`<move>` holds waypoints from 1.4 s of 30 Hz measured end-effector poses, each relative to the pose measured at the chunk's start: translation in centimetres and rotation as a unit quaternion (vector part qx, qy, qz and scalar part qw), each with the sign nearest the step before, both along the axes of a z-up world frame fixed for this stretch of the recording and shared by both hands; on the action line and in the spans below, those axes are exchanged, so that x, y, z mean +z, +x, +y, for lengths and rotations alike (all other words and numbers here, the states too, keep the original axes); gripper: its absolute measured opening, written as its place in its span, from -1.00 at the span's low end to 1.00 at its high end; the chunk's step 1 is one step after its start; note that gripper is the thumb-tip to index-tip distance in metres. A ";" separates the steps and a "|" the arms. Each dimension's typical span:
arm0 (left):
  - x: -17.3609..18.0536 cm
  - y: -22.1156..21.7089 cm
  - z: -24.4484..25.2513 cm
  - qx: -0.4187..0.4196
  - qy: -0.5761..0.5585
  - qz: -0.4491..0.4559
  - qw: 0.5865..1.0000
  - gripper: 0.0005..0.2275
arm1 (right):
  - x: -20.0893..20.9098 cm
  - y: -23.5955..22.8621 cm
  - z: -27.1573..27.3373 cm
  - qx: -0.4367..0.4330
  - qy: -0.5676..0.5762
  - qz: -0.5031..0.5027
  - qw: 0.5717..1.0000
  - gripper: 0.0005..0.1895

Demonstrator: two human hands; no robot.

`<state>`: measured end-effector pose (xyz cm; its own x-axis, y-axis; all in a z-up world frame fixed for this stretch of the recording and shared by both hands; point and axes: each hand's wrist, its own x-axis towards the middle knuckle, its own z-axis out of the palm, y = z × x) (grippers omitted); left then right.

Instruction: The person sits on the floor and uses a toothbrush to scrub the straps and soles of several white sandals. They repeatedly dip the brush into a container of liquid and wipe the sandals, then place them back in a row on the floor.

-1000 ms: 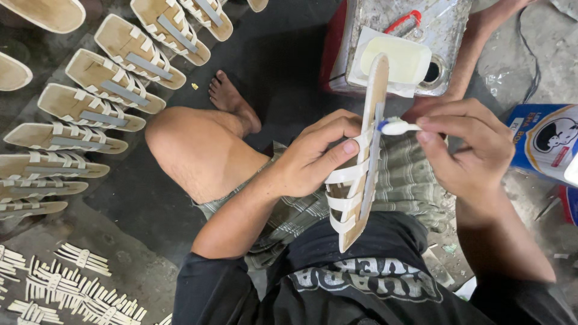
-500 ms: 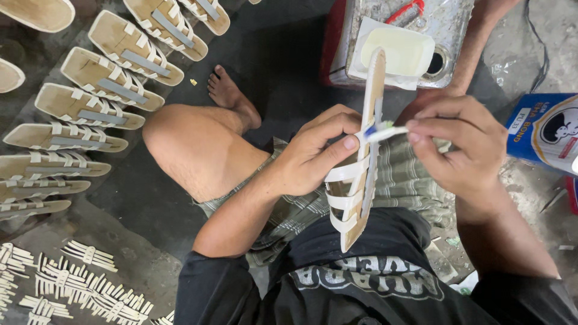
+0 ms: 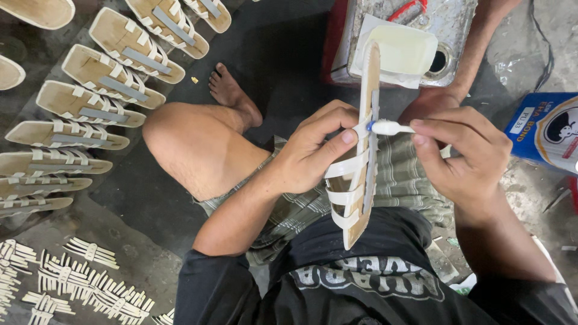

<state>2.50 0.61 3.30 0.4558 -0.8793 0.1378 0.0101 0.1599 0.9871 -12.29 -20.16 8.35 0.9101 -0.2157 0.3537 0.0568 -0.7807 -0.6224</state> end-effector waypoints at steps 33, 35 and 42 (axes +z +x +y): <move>-1.0 -0.4 0.3 -0.060 -0.054 0.024 0.996 -0.83 | -0.9 1.3 0.7 -0.059 0.015 -0.036 0.997 -0.86; -2.2 -0.6 0.3 -0.040 -0.087 0.052 0.994 -0.82 | -1.2 1.1 0.7 -0.046 0.038 -0.021 0.998 -0.87; -5.4 -0.2 -0.1 0.070 -0.095 0.358 0.926 -0.73 | 0.4 -2.4 -0.2 0.078 0.136 0.086 0.984 -0.89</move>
<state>2.26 0.48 -2.08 0.5977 -0.7958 -0.0969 0.6174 0.3798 0.6889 -14.71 -20.35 8.78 0.9809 -0.1340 0.1411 0.0392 -0.5742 -0.8178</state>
